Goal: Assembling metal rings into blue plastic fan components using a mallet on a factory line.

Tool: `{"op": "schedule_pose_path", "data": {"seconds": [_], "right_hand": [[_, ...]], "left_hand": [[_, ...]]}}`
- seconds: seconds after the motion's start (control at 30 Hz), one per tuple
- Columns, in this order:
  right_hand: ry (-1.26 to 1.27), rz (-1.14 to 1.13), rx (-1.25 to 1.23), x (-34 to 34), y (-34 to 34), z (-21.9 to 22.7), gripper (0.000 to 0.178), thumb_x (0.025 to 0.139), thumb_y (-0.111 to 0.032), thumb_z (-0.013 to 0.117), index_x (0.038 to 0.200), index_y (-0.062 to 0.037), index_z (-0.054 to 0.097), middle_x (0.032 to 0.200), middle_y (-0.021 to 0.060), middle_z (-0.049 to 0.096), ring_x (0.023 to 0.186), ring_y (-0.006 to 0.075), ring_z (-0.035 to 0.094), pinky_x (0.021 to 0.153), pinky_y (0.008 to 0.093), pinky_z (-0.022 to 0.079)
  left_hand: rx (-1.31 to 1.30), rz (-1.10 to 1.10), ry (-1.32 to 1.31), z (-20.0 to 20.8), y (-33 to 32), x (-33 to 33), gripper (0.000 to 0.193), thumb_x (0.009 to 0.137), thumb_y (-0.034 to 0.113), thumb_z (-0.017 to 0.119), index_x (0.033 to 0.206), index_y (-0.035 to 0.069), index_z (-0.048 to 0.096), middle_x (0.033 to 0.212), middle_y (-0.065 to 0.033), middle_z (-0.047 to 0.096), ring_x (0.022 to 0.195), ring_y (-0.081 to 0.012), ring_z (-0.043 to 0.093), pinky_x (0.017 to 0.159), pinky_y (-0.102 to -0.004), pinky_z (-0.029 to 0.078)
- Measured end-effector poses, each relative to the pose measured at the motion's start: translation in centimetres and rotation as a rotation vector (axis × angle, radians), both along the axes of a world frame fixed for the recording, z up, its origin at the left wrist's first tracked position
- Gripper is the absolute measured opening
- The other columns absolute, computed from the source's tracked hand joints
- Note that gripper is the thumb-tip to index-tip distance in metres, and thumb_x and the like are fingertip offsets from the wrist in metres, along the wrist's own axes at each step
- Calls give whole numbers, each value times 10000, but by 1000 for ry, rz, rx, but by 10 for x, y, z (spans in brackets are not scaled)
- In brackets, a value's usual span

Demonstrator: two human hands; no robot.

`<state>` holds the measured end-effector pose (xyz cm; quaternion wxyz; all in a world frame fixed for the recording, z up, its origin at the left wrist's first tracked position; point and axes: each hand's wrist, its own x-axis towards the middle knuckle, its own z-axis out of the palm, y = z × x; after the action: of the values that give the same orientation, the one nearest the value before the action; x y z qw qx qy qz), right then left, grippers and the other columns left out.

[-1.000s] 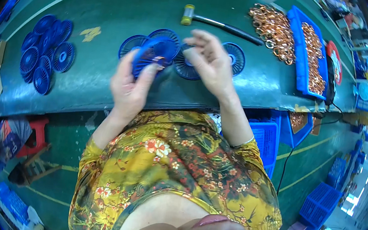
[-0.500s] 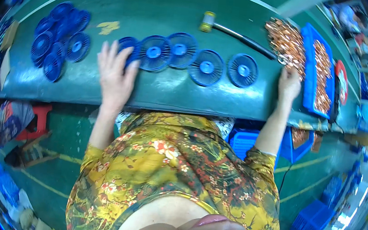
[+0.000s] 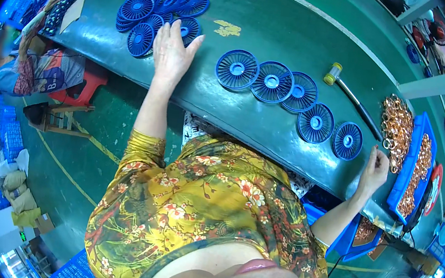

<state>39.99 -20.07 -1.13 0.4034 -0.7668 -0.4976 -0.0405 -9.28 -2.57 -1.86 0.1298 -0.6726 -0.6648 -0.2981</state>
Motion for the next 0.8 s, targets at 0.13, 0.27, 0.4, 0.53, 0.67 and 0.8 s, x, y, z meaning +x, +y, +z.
{"op": "schedule_pose_path", "data": {"seconds": [0.13,0.27,0.4,0.53,0.67,0.8], "right_hand": [[7,187,100,-45,10,20,46,838,-44,665,849,-3,648,774,57,604,689,121,545,592,240,426],[-89,354,276,-84,22,37,104,738,39,711,819,-4,663,805,106,642,738,202,608,651,287,481],[-198,426,405,-110,25,42,178,688,4,760,816,-38,644,798,83,641,715,225,610,632,315,483],[-308,540,499,-135,31,50,230,661,-21,782,837,-60,639,789,67,637,691,224,608,620,319,489],[-330,650,542,-156,37,53,264,616,-38,800,836,-62,657,783,52,624,686,208,604,589,305,490],[-351,723,543,-175,43,56,261,599,-65,802,811,-86,652,785,30,604,685,196,599,591,300,490]], "left_hand": [[-84,-94,112,-7,11,-5,535,795,370,676,1144,-24,580,1104,-245,599,1066,-380,560,914,-446,439],[-159,60,37,12,16,-6,350,916,363,525,1128,97,607,855,-188,672,770,-380,651,683,-478,513],[50,-104,-334,27,9,8,213,889,240,598,1013,69,628,692,-143,638,605,-274,624,595,-367,492],[21,-493,-932,44,-33,74,167,931,158,590,1011,11,592,887,-1,577,758,-60,524,666,-211,458],[-349,-711,-1329,47,-70,128,200,961,239,544,990,42,544,839,21,521,773,-43,471,673,-207,425],[-367,-867,-1322,48,-84,148,258,983,261,495,1045,14,533,861,-1,525,792,-63,475,715,-219,423]]}}
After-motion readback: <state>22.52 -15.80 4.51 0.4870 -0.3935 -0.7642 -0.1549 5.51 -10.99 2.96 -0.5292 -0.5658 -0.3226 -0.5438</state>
